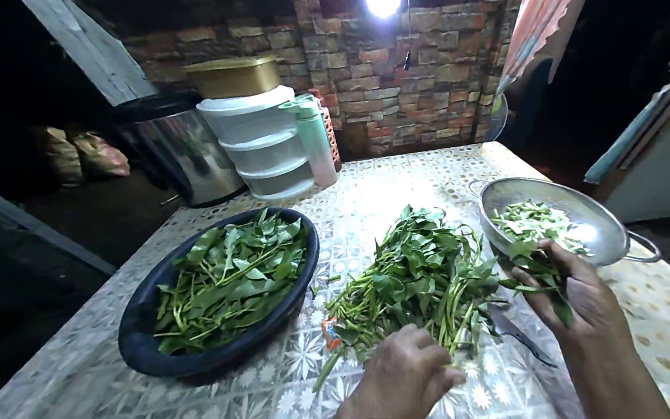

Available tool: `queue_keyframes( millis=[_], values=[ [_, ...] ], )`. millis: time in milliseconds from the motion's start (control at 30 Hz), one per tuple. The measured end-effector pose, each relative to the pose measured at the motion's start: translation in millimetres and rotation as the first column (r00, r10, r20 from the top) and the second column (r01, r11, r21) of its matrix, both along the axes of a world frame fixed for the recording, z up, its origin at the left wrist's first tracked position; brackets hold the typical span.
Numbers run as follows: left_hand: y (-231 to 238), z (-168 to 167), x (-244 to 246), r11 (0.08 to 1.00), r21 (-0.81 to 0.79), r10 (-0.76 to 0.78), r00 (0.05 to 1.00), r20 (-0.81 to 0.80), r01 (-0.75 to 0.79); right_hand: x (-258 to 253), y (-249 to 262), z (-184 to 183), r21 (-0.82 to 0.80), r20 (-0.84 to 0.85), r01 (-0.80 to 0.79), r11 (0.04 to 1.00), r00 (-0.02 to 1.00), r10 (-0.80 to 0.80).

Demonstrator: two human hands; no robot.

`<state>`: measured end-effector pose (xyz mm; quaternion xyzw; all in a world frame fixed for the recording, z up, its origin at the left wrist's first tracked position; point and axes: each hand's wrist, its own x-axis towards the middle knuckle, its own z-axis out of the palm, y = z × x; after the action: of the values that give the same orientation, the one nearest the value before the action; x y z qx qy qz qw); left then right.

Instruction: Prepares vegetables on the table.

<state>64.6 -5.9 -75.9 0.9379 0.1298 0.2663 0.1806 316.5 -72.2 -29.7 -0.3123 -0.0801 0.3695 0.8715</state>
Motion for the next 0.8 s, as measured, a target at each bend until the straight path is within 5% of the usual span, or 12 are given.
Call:
queue_keyframes(
  millis=[200, 467, 667, 800],
  values=[
    [-3.4, -8.1, 11.9, 0.972, 0.167, 0.164, 0.986, 0.038, -0.168, -5.9, 1.6, -5.1, 0.046, -0.022, -0.145, 0.988, 0.989, 0.146],
    [-20.3, -14.3, 30.3, 0.918, 0.234, 0.358, 0.923, -0.140, -0.320, -9.9, 2.8, -10.2, 0.140, -0.015, -0.256, 0.956, 0.965, 0.261],
    [-4.6, 2.7, 7.6, 0.925, -0.100, 0.373, 0.926, 0.063, -0.366, -4.4, 0.1, -7.0, 0.131, -0.023, -0.202, 0.971, 0.978, 0.207],
    [9.5, 23.0, -11.3, 0.845, -0.422, 0.444, 0.871, 0.211, -0.329, -3.0, -4.4, -5.5, 0.168, 0.034, -0.155, 0.973, 0.988, 0.151]
  ],
)
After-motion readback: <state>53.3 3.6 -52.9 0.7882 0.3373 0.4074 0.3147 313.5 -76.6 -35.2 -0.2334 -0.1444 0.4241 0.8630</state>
